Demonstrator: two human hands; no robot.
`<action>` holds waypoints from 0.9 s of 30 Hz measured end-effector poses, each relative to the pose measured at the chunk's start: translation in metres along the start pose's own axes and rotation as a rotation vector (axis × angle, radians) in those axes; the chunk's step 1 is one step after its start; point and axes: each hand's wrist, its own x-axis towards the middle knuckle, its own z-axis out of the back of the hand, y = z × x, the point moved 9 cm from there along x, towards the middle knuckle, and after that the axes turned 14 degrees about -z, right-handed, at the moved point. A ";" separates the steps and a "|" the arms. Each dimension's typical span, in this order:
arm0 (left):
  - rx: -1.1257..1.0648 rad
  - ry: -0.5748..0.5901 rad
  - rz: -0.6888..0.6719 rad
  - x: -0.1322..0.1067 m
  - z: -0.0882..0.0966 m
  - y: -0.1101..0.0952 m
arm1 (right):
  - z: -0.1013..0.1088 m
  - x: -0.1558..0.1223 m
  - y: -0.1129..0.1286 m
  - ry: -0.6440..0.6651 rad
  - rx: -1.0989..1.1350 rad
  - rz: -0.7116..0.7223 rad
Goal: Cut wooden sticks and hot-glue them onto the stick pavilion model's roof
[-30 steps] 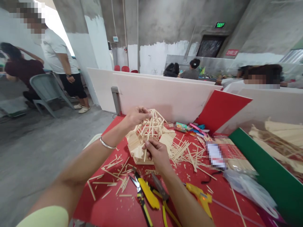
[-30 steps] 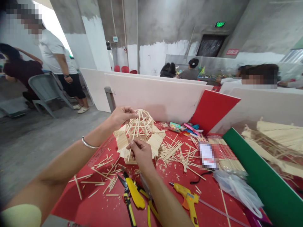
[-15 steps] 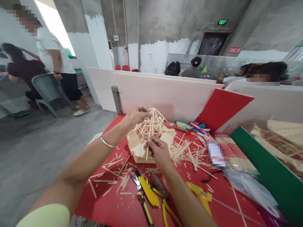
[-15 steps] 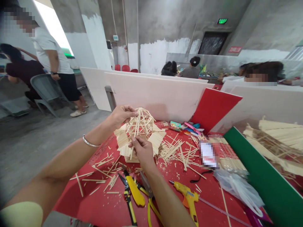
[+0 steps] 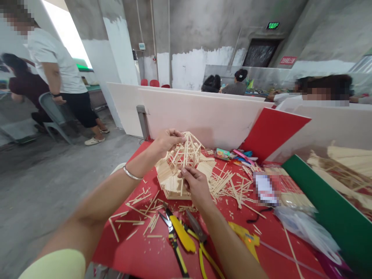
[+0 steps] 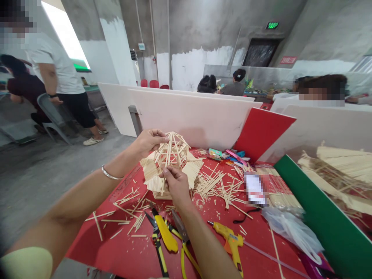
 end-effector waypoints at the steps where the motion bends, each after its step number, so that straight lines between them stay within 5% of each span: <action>1: 0.004 0.003 0.000 0.000 0.000 0.000 | 0.000 0.000 -0.001 0.003 0.004 -0.007; 27: 0.006 -0.014 0.013 -0.004 0.000 0.000 | -0.001 0.003 -0.003 0.056 0.014 -0.013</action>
